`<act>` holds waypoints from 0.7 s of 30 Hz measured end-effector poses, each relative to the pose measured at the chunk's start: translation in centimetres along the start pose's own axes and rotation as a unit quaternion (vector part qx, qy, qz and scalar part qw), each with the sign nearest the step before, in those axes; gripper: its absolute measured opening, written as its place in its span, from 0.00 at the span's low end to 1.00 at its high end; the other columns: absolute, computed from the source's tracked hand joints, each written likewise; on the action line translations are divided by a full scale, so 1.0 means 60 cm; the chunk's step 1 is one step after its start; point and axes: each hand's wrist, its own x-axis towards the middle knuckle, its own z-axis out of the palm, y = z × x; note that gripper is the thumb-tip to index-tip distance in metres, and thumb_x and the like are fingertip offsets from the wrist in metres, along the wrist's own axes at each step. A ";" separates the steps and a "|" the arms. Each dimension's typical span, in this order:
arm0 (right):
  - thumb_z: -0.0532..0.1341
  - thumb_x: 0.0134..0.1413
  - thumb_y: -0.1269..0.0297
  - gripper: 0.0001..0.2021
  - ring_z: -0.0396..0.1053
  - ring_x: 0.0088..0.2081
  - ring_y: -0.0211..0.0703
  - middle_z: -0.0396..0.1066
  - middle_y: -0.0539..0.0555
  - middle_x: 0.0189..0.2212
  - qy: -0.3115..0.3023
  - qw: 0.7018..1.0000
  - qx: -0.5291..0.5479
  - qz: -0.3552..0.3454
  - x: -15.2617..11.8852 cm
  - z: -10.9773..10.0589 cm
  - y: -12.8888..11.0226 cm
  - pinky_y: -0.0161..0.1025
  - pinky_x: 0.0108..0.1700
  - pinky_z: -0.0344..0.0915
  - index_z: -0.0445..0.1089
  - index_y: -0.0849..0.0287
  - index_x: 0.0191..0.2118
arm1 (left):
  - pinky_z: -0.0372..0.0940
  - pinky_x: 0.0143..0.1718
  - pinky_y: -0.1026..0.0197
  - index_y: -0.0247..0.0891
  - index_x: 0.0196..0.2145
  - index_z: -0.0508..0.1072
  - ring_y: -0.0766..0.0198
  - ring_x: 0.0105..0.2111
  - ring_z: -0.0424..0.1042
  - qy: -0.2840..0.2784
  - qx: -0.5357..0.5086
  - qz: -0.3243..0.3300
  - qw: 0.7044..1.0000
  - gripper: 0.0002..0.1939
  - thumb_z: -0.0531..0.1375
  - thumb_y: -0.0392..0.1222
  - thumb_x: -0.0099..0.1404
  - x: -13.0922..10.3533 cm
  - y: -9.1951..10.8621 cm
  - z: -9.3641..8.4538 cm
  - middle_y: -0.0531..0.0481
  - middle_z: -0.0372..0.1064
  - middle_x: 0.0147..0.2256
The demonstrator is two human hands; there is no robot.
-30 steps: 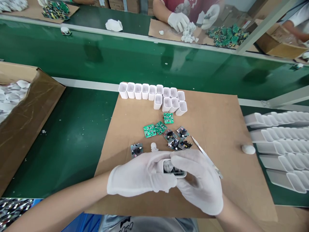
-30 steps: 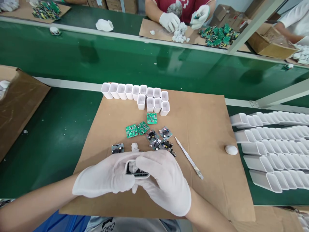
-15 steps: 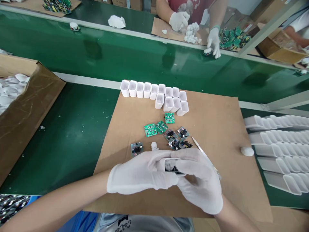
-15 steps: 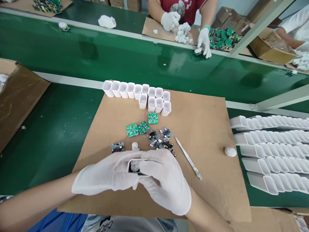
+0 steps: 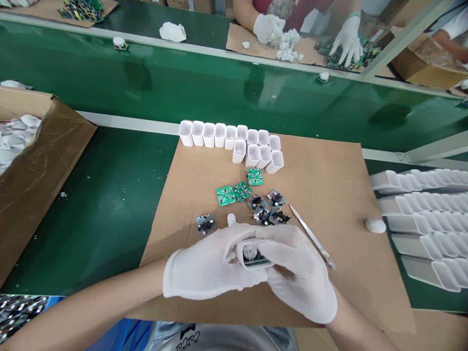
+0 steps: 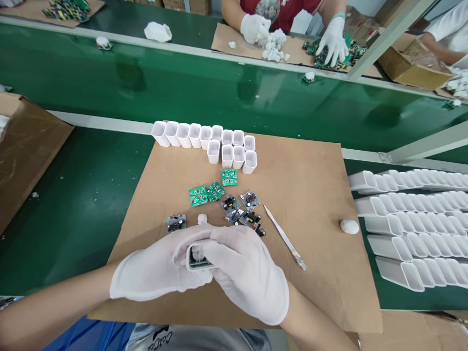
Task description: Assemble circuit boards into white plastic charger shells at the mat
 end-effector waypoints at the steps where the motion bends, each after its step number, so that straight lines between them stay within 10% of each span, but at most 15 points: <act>1: 0.54 0.62 0.78 0.09 0.74 0.36 0.44 0.75 0.57 0.37 0.011 0.999 -0.036 -0.012 0.001 0.001 -0.001 0.39 0.35 0.72 0.68 0.59 0.43 | 0.62 0.40 0.59 0.38 0.37 0.68 0.62 0.36 0.65 0.002 0.003 0.008 1.000 0.05 0.60 0.38 0.62 0.000 0.000 -0.001 0.51 0.67 0.36; 9: 0.53 0.59 0.82 0.12 0.72 0.38 0.45 0.72 0.59 0.37 0.020 0.988 -0.151 -0.020 -0.008 0.028 -0.006 0.40 0.35 0.71 0.66 0.61 0.43 | 0.60 0.56 0.52 0.39 0.40 0.68 0.57 0.50 0.67 0.025 0.043 0.076 0.996 0.08 0.58 0.35 0.62 0.002 -0.003 -0.004 0.48 0.69 0.45; 14: 0.55 0.58 0.78 0.15 0.71 0.47 0.51 0.71 0.62 0.47 0.025 0.996 -0.085 0.007 -0.033 0.029 0.008 0.47 0.45 0.72 0.63 0.60 0.50 | 0.67 0.45 0.55 0.38 0.40 0.69 0.60 0.41 0.70 0.015 0.007 0.011 1.000 0.07 0.57 0.36 0.63 0.005 0.002 0.001 0.48 0.70 0.41; 21: 0.54 0.59 0.79 0.10 0.71 0.33 0.44 0.71 0.55 0.33 0.020 0.995 -0.102 0.002 -0.010 0.017 -0.001 0.38 0.32 0.70 0.66 0.58 0.42 | 0.64 0.50 0.55 0.39 0.40 0.70 0.63 0.39 0.69 -0.016 0.032 0.088 0.996 0.08 0.57 0.32 0.62 0.011 -0.009 -0.002 0.52 0.70 0.37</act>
